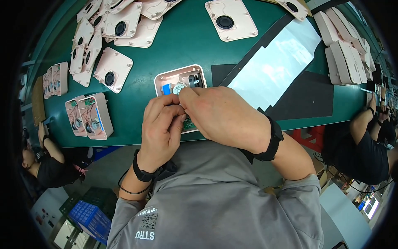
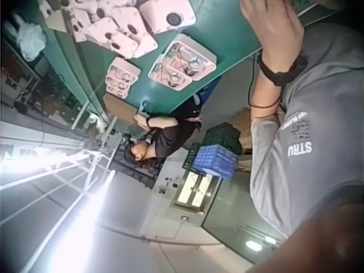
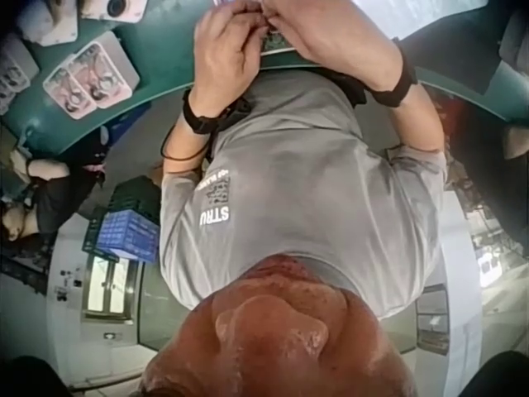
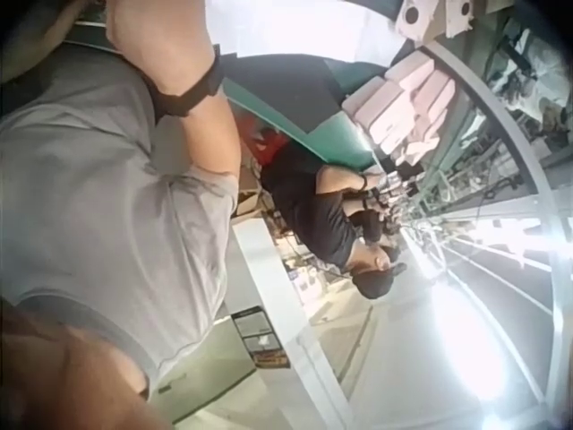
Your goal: The person peels a sticker from a sheet and applies it inside a pink speaker housing before connecting wires to the circuit board. They then fit a back panel onto the housing, press the pieces together, and repeat the entire process with another unit.
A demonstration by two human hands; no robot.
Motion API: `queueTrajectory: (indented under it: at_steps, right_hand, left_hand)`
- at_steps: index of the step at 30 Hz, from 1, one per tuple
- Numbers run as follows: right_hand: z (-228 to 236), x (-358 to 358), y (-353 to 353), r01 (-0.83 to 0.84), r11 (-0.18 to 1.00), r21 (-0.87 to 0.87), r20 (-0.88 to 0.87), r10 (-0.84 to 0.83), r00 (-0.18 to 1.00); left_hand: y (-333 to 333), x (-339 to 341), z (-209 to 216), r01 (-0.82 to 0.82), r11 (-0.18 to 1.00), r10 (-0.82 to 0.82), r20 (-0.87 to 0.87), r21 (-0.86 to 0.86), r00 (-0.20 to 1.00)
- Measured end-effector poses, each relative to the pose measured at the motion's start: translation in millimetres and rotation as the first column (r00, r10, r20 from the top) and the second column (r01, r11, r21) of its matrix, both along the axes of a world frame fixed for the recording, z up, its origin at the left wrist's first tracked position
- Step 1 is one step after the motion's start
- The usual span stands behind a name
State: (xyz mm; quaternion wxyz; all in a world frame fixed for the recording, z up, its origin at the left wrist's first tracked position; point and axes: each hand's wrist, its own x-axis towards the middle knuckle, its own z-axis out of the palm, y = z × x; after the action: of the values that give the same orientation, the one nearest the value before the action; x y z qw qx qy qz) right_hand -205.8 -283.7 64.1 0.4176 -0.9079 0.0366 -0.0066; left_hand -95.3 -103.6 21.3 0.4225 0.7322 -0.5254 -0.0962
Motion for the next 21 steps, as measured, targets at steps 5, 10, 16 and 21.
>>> queueTrajectory:
  at_steps: [5, 10, 16, 21]
  right_hand:
    - [-2, -1, 2, 0.043, 0.999, -0.013, 0.005, -0.043, 0.999]
    - [-8, -4, 3, 0.127, 0.985, 0.116, 0.034, -0.132, 0.991]
    - [-14, -8, 5, 0.149, 0.977, 0.151, 0.095, -0.165, 0.982]
    - [-6, -6, 8, 0.254, 0.929, 0.268, -0.041, -0.252, 0.967]
  left_hand:
    - [-2, -1, -2, -0.012, 1.000, 0.012, -0.062, -0.009, 0.998]
    - [-1, 0, 1, -0.008, 1.000, 0.010, -0.130, 0.015, 0.991]
    - [-2, -3, 3, -0.023, 1.000, 0.022, -0.156, -0.005, 0.987]
    - [-4, -3, -5, -0.047, 0.998, 0.042, -0.106, -0.051, 0.993]
